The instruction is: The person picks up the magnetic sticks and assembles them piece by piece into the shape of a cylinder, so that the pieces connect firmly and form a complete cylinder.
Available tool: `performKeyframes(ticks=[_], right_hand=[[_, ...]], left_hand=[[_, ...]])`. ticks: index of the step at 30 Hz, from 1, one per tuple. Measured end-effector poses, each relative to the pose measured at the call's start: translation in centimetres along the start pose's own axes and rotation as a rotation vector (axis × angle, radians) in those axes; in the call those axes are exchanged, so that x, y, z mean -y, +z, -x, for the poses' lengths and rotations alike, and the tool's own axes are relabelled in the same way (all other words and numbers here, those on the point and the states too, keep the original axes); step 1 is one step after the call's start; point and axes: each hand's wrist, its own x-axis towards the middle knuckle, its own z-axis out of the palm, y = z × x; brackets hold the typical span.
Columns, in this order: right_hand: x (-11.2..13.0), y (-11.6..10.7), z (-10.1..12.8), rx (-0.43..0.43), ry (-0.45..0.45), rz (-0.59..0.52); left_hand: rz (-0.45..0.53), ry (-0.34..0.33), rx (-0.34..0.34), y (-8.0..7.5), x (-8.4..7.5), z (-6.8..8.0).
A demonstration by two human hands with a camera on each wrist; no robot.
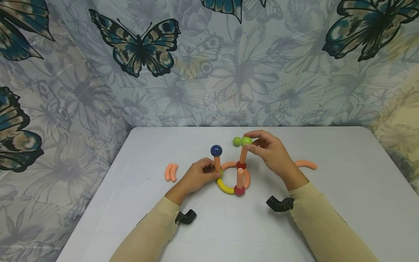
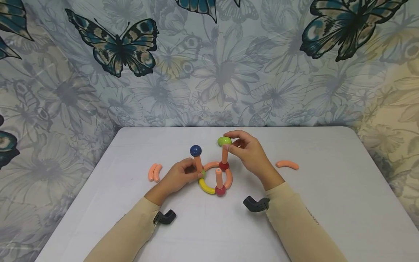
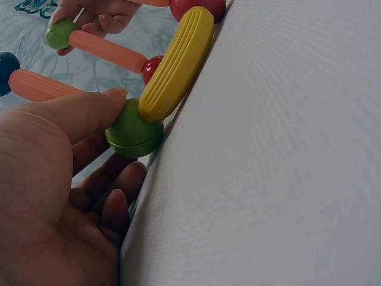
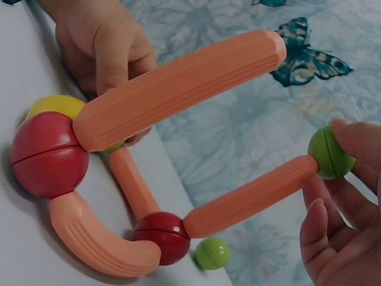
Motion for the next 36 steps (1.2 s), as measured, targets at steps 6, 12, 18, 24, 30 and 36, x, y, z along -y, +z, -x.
performKeyframes(ticks=[6,12,18,24,30,36], right_hand=[[-0.2,0.3,-0.1,0.028,-0.037,-0.027],[-0.5,0.3,-0.1,0.024,-0.046,-0.026],[-0.6,0.1,-0.1,0.026,-0.046,-0.054],[-0.6,-0.1,-0.1,0.027,-0.061,-0.091],[-1.0,-0.4,-0.2,0.011,-0.068,-0.108],[-1.9,-0.8,-0.4,-0.026,-0.046,-0.099]], left_hand=[[-0.003,-0.002,0.001,0.0,0.0,0.0],[0.0,0.001,-0.004,0.0,0.0,0.0],[0.007,-0.004,-0.004,0.0,-0.1,0.1],[0.005,-0.006,-0.006,0.0,-0.1,0.1],[0.012,-0.003,-0.011,0.1,-0.1,0.1],[0.006,-0.006,-0.01,0.1,-0.1,0.1]])
